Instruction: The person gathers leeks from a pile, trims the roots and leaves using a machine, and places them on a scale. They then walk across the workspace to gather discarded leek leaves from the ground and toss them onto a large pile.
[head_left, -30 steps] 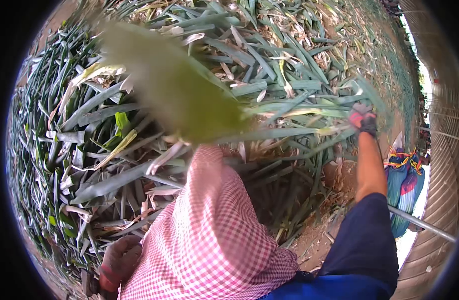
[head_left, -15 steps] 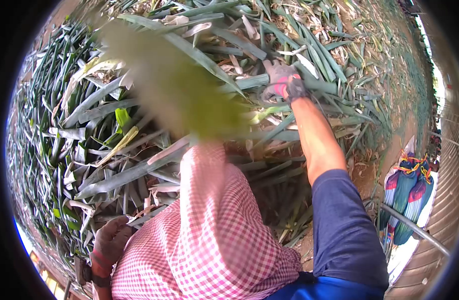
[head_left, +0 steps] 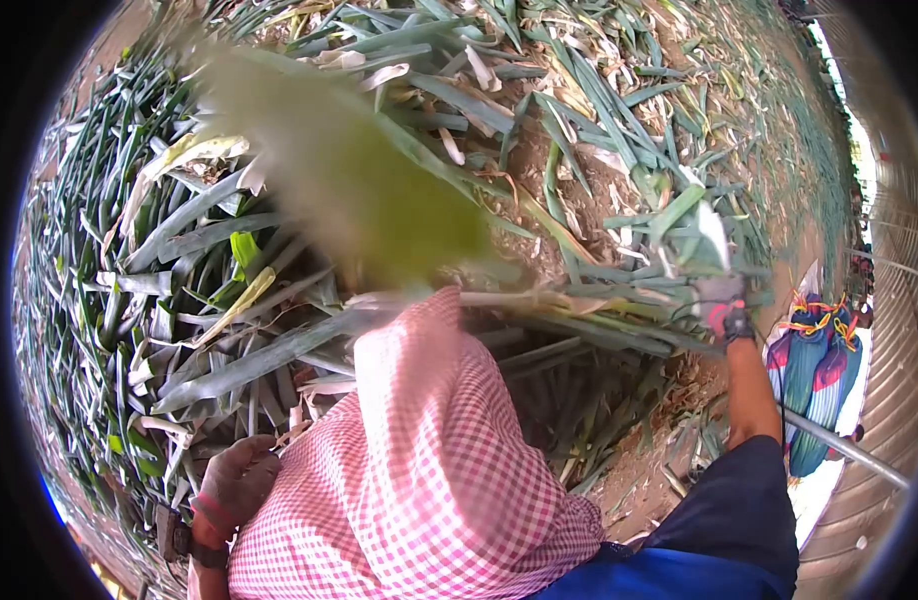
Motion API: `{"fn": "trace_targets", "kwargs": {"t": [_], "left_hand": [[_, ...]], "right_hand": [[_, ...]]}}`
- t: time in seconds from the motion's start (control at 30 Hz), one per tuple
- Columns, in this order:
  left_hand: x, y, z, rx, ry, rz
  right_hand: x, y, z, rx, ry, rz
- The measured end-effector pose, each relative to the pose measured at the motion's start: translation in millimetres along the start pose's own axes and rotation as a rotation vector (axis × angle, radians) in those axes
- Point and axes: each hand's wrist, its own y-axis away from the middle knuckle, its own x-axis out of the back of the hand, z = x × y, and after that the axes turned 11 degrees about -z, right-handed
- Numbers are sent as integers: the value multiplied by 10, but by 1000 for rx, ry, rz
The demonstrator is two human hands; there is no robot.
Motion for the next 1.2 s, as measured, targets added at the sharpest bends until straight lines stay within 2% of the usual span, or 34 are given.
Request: {"fn": "trace_targets", "kwargs": {"t": [0.07, 0.13, 0.23, 0.27, 0.3, 0.33, 0.37, 0.4, 0.43, 0.47, 0.5, 0.53, 0.6, 0.7, 0.77, 0.8, 0.87, 0.93, 1.0, 1.07, 1.2], "left_hand": [[-8, -7, 71, 21, -14, -31], [-12, -27, 93, 30, -33, -32], [-10, 2, 145, 23, 52, -3], [-5, -5, 125, 4, 51, -4], [7, -15, 78, -9, 52, -1], [19, 9, 30, -16, 55, 14], [39, 27, -2, 4, 14, -1], [80, 45, 1, 21, -28, -7], [60, 97, 87, 47, -1, 37], [51, 114, -34, 36, -6, 65], [56, 175, 30, 36, 5, 76], [57, 227, 94, 34, 17, 84], [75, 298, 1, 28, 10, 96], [50, 408, -118, 92, 120, 110], [22, 445, -148, 134, 218, 130], [4, 440, -125, 140, 247, 125], [37, 436, 78, 134, 257, 88], [118, 408, 90, 129, -37, 92], [150, 413, 139, 65, -41, 150], [183, 435, 249, 42, -29, 163], [187, 388, 117, 99, 47, 94]], "right_hand": [[-499, -195, 355, -178, 47, 59], [-305, -408, 396, -24, -126, 178], [598, -576, 107, 213, -379, 367], [1329, -401, -170, 209, -664, 90], [1528, -701, -358, 108, -677, -23], [1673, -923, -560, 134, -740, 87], [2156, -905, -799, 409, -837, 226], [2328, -1180, -1092, 335, -803, 329], [2701, -1224, -1350, 488, -747, 486], [3123, -1228, -1628, 582, -742, 520], [3514, -1224, -1906, 607, -632, 527], [3704, -1324, -2262, 571, -555, 633], [4205, -1364, -2935, 584, -500, 533], [4324, -1705, -3783, 503, -233, 366], [4386, -1767, -3932, 514, -338, 373], [4406, -1619, -3693, 574, -407, 313], [4144, -1830, -3588, 649, -528, 451], [3966, -1929, -3544, 745, -658, 601], [3831, -1769, -3085, 512, -774, 470], [3550, -1683, -2327, 465, -784, 587], [2198, -2025, -561, -5, -844, 482]]}}
